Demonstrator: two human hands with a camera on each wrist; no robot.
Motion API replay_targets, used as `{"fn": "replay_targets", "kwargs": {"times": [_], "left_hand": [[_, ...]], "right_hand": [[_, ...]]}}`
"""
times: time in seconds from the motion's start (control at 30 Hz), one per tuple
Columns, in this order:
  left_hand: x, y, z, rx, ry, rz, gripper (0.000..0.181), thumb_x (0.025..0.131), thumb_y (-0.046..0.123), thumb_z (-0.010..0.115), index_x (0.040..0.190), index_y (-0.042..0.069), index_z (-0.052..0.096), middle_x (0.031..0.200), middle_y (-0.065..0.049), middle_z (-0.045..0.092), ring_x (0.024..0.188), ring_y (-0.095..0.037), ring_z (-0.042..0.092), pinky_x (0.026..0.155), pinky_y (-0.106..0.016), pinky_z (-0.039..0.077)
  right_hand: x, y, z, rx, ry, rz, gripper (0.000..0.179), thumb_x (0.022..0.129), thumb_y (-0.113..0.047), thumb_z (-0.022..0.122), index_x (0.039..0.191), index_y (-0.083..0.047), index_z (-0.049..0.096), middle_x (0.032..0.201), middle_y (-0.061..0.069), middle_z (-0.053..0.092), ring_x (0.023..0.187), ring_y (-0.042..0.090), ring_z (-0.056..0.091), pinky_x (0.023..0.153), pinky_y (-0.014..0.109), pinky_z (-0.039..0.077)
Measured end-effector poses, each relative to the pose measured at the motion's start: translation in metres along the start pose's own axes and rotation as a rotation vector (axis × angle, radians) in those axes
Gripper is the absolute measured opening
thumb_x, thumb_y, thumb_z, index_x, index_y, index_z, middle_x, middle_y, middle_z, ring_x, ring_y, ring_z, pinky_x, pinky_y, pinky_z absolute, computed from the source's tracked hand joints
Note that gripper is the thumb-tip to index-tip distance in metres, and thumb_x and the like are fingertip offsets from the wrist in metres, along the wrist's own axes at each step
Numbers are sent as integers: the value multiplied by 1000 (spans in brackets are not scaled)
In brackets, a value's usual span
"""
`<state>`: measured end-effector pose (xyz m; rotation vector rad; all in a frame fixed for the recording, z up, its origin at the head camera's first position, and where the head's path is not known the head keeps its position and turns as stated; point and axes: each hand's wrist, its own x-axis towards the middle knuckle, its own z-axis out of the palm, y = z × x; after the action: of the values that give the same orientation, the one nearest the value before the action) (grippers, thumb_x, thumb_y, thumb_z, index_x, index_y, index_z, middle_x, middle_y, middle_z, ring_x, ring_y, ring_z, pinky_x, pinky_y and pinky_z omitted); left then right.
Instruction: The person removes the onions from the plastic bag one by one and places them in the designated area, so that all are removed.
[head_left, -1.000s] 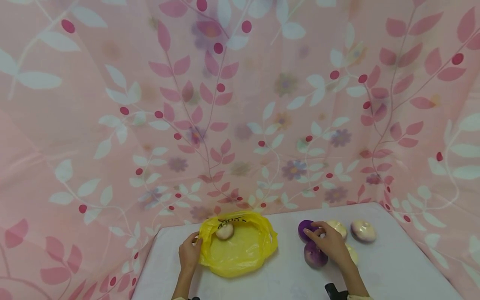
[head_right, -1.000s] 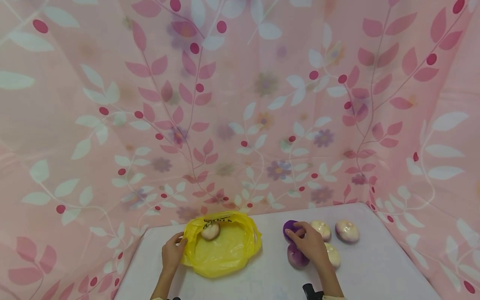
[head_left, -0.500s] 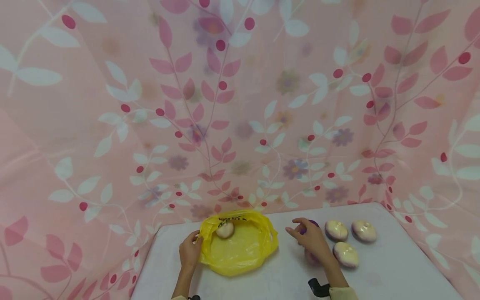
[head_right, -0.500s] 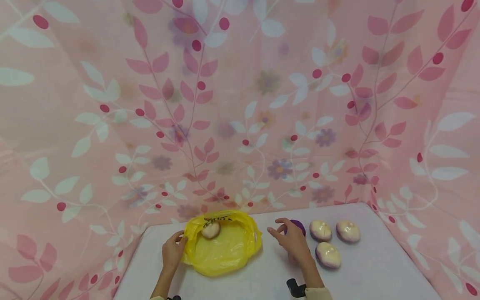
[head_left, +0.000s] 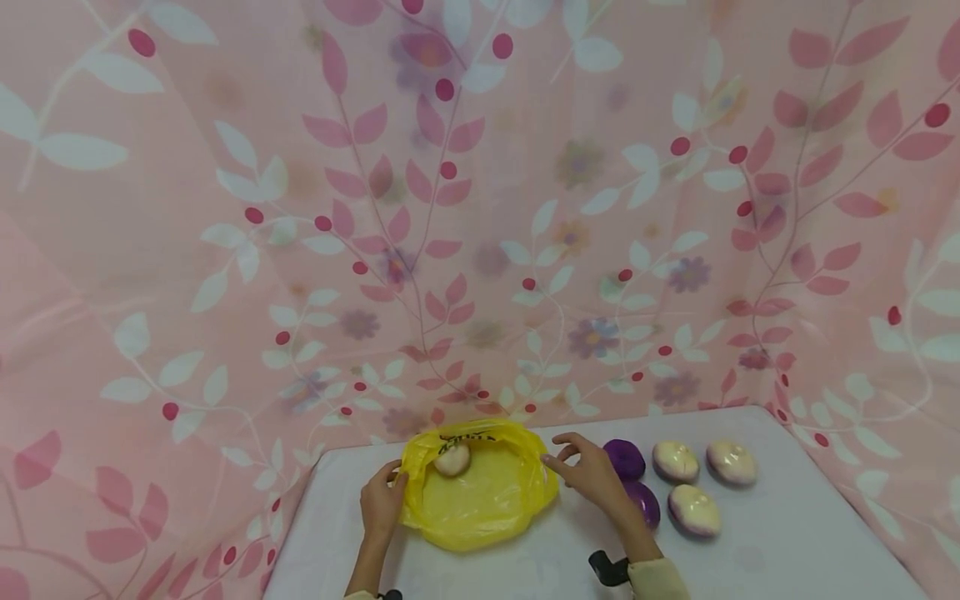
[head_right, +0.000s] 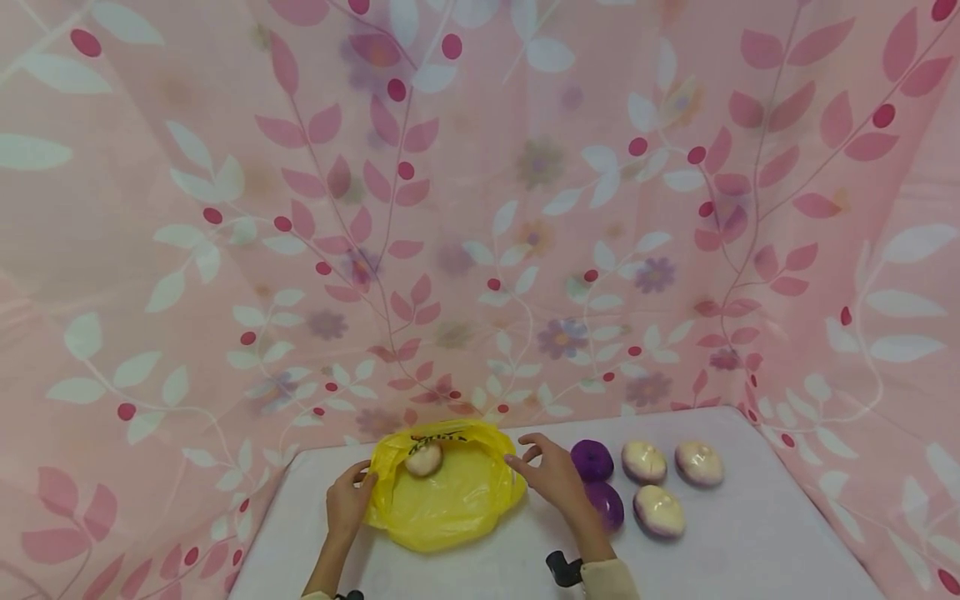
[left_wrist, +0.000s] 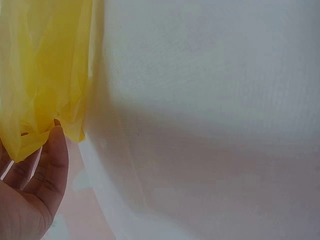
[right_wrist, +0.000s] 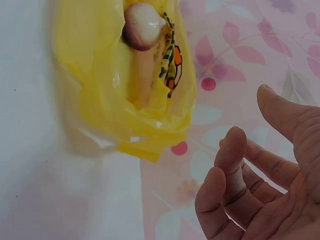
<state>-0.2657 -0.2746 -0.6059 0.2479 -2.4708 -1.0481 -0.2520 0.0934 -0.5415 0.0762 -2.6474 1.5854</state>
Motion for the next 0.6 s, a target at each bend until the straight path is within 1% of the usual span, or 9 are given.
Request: {"fn": "replay_targets", "kwargs": {"times": [0.23,0.47,0.6], "left_hand": [[-1,0,0,4,2,3,23,89,8,71,112,2,73,97,-17,73,87,-36,68,77,-52,54],[-1,3,-2,7,9,10,23,88,6,71,111,1,72,94,-19,72,85,-37,68,75,-52,54],[-2,4,-2,9,8,10,24,89,7,71,112,1,72,94,-19,72,85,-37,68,75,-51,54]], "right_hand": [[4,-6,12,19,-19,-40,50,84,-37,78,120,-7,64,88,3,64,55,14,59,53,29,50],[12,-14,27,38,-67,-95,50,85,-34,77,122,-4,62,87,4,64,53,16,58,51,28,50],[17,-19,37,26,-98,-96,52,86,-38,76,123,-6,61,88,4,65,54,15,58,53,29,51]]}}
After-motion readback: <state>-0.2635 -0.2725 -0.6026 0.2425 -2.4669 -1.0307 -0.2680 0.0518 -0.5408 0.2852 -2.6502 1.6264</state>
